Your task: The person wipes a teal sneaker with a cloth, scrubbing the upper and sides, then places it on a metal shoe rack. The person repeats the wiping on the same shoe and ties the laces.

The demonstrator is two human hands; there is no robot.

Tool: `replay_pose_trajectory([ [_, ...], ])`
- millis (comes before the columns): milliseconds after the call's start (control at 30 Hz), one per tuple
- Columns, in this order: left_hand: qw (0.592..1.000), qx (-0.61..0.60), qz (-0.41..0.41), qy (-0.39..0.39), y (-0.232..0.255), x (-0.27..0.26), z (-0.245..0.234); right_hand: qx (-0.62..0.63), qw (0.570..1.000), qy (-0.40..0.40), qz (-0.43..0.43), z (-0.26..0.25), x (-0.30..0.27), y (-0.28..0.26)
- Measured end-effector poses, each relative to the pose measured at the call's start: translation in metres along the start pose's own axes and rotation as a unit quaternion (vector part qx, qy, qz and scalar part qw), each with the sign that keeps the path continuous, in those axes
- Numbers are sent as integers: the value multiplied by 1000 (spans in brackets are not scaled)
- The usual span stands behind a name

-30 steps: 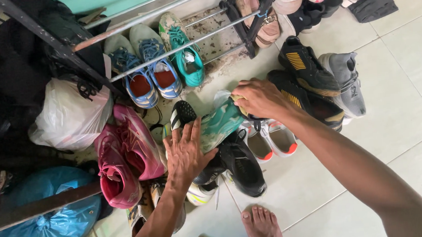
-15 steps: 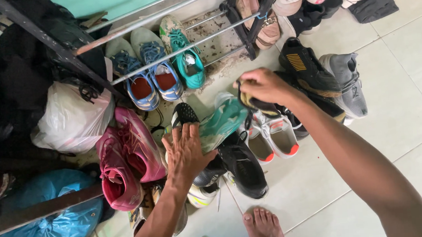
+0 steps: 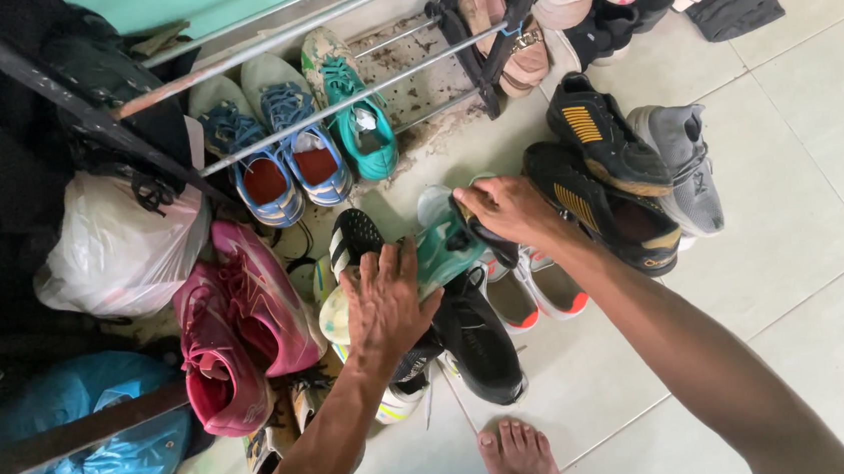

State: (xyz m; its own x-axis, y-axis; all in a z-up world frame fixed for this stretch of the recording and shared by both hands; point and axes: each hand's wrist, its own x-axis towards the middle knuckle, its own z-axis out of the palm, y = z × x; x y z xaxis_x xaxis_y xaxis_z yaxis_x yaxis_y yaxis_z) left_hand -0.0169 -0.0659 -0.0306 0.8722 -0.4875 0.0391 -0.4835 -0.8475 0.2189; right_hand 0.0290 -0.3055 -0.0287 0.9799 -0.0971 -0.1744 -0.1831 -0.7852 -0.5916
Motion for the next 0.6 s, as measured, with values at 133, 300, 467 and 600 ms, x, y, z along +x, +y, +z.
replay_pose_trajectory([
  [133, 1000, -1, 5, 28, -6, -1, 2, -42, 992, 112, -35, -3, 16, 9],
  [300, 984, 90, 68, 140, -16, -9, -13, 95, 993, 71, 27, -64, -9, -70],
  [467, 964, 116, 124, 205, -26, -18, 27, 51, 983, -135, -112, -26, -7, -78],
  [600, 962, 99, 155, 204, -27, -24, 34, 55, 973, -217, -52, -11, -2, -45],
])
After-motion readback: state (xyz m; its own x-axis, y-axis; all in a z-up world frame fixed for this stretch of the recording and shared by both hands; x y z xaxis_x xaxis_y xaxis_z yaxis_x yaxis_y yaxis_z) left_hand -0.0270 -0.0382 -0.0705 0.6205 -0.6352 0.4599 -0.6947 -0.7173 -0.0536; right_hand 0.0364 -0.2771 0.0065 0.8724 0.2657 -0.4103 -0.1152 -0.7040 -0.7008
